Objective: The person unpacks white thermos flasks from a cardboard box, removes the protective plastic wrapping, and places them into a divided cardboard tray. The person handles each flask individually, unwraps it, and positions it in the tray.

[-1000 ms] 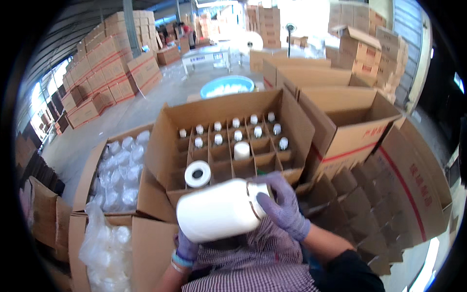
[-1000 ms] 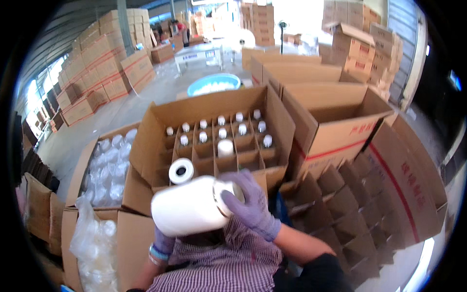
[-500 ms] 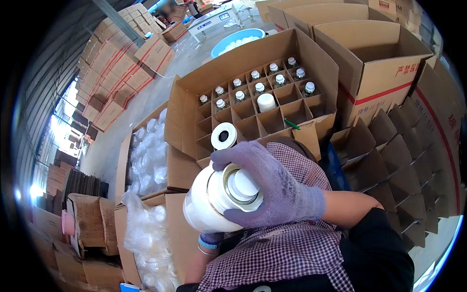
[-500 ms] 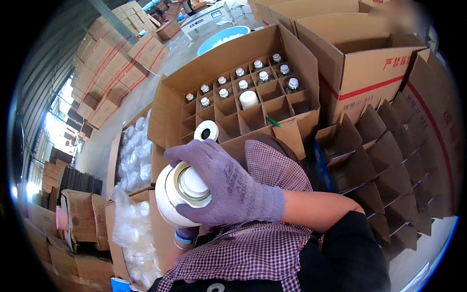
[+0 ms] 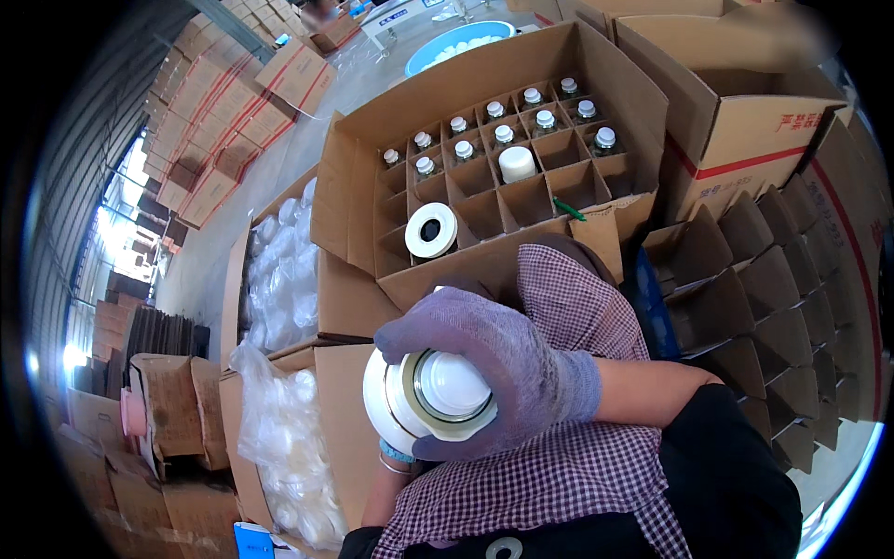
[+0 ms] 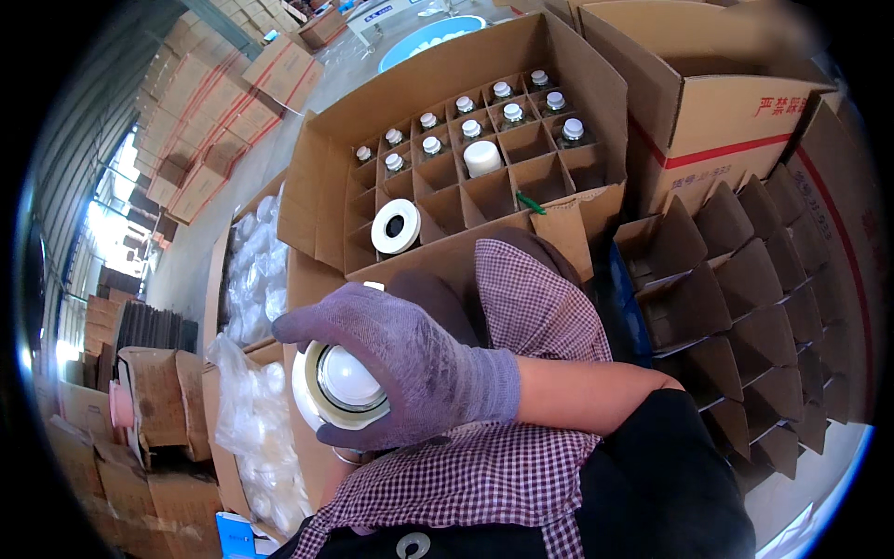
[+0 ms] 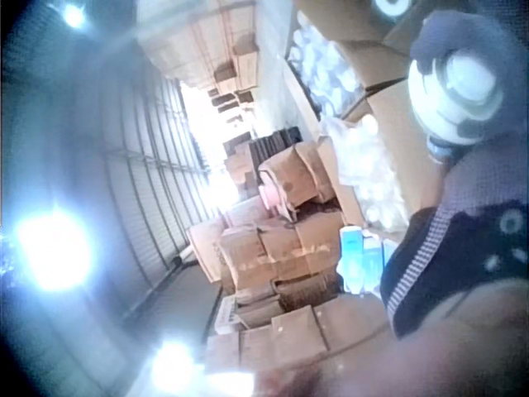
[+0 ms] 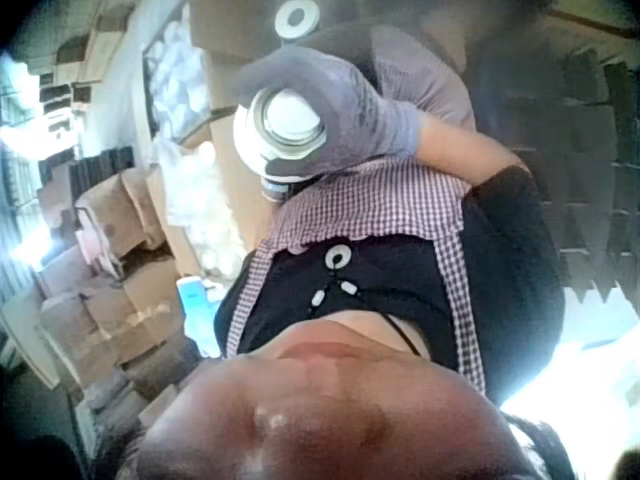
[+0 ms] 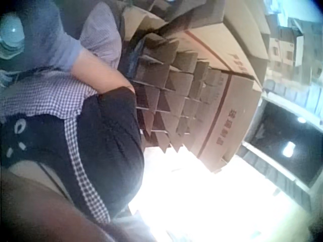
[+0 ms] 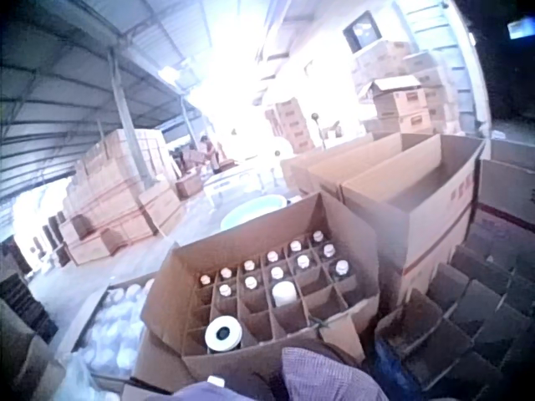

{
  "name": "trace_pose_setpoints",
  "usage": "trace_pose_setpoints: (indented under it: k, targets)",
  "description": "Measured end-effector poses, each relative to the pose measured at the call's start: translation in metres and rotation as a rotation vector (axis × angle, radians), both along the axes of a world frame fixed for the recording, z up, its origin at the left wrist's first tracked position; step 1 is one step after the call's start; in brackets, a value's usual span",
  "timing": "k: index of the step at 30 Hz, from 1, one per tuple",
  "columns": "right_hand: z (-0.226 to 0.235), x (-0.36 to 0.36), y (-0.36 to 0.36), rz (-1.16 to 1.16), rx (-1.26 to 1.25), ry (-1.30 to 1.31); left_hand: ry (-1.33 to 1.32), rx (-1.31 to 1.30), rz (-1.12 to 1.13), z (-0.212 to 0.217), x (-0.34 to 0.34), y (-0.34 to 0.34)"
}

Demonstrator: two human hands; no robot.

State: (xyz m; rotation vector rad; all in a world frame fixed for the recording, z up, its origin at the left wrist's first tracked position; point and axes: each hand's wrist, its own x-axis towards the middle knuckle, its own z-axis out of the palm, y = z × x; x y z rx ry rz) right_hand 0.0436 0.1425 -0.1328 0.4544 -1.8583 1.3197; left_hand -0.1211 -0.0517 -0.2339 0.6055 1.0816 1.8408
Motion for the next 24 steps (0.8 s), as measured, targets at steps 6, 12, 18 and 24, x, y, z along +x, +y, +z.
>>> trace_pose_setpoints:
  k: [6, 12, 18, 24]
  targets:
    - [-0.002, -0.013, 0.013, -0.143, -0.064, 0.029, 0.258, -0.106, -0.017, 0.002, -0.022, 0.009]
    - [-0.026, -0.062, 0.050, -0.361, -0.066, 0.004, -0.115, 0.116, -0.083, 0.003, -0.047, 0.032]
    - [-0.102, -0.183, 0.217, -0.761, 0.413, -0.588, -0.392, -0.031, 0.156, -0.038, -0.066, 0.005]
    - [-0.207, -0.192, 0.329, -1.147, 0.714, -1.306, -0.490, 0.017, 0.231, -0.040, -0.074, 0.012]
